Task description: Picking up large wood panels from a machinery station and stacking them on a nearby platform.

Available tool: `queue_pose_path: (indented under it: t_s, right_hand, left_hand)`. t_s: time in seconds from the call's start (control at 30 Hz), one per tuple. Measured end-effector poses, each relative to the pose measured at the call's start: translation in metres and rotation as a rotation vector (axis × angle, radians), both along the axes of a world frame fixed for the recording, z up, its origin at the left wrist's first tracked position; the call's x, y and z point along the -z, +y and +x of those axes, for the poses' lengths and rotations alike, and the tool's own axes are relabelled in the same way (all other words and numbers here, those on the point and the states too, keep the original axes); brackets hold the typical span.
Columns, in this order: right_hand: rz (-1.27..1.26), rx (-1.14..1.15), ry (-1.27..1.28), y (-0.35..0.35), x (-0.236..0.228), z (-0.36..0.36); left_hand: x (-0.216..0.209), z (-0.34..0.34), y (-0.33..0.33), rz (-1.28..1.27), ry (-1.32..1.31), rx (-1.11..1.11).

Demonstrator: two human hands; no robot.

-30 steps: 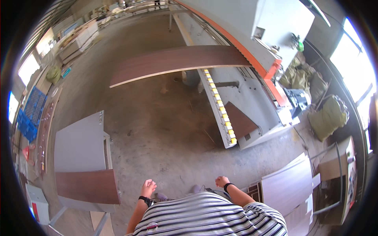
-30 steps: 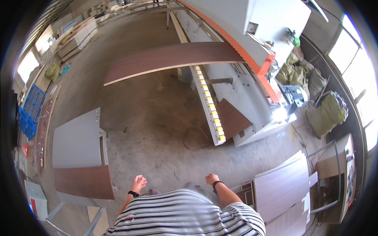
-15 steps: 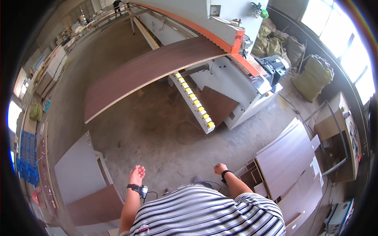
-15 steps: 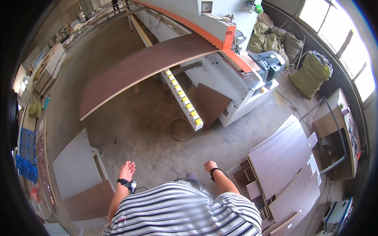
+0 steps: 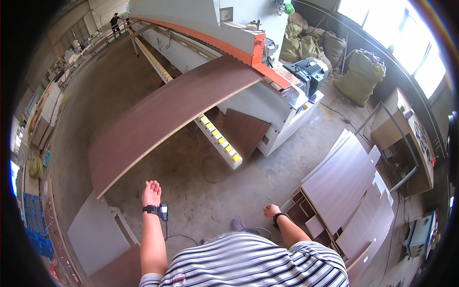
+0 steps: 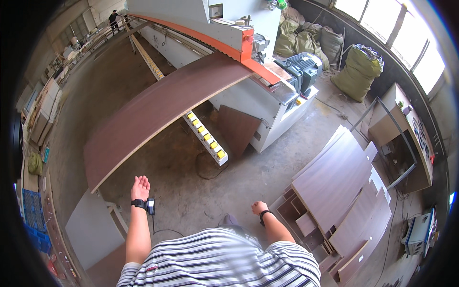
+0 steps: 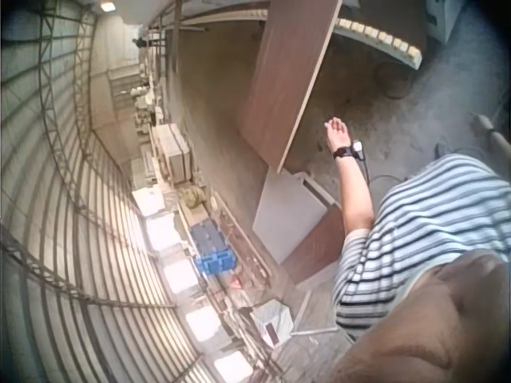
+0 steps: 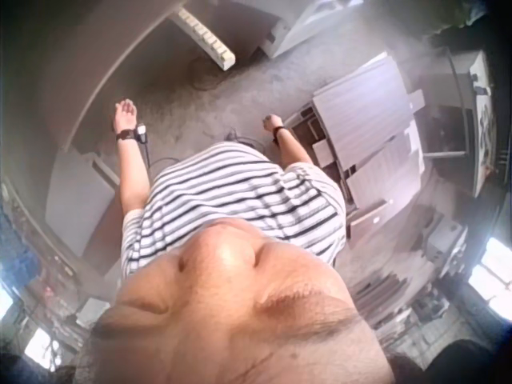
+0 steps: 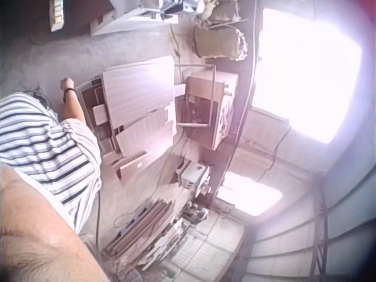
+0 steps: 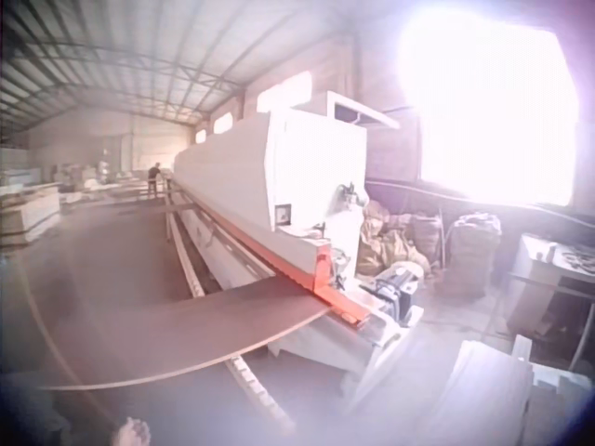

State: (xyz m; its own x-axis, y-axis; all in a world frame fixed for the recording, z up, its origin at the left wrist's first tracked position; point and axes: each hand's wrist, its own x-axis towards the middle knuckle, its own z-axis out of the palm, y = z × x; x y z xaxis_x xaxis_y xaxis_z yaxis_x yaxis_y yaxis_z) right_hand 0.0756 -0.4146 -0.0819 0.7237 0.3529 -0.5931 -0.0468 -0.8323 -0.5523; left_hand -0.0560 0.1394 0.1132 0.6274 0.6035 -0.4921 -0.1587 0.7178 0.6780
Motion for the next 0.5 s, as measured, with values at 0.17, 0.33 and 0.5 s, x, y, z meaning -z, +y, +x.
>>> queue_pose_path:
  t_s: [0.17,0.33,0.5]
  right_hand:
    - [-0.059,0.298,0.148,-0.018,-0.062,-0.004]
    - [-0.045,0.301,0.126,-0.038,-0.070,0.007]
    - [0.416,0.656,0.177,-0.029,-0.069,0.057]
  left_hand:
    - [-0.022,0.055,-0.002,-0.026,-0.105,-0.119]
    - [-0.034,0.088,-0.022,-0.098,-0.235,-0.277]
    - [-0.015,0.075,-0.043,-0.113,-0.356,-0.374]
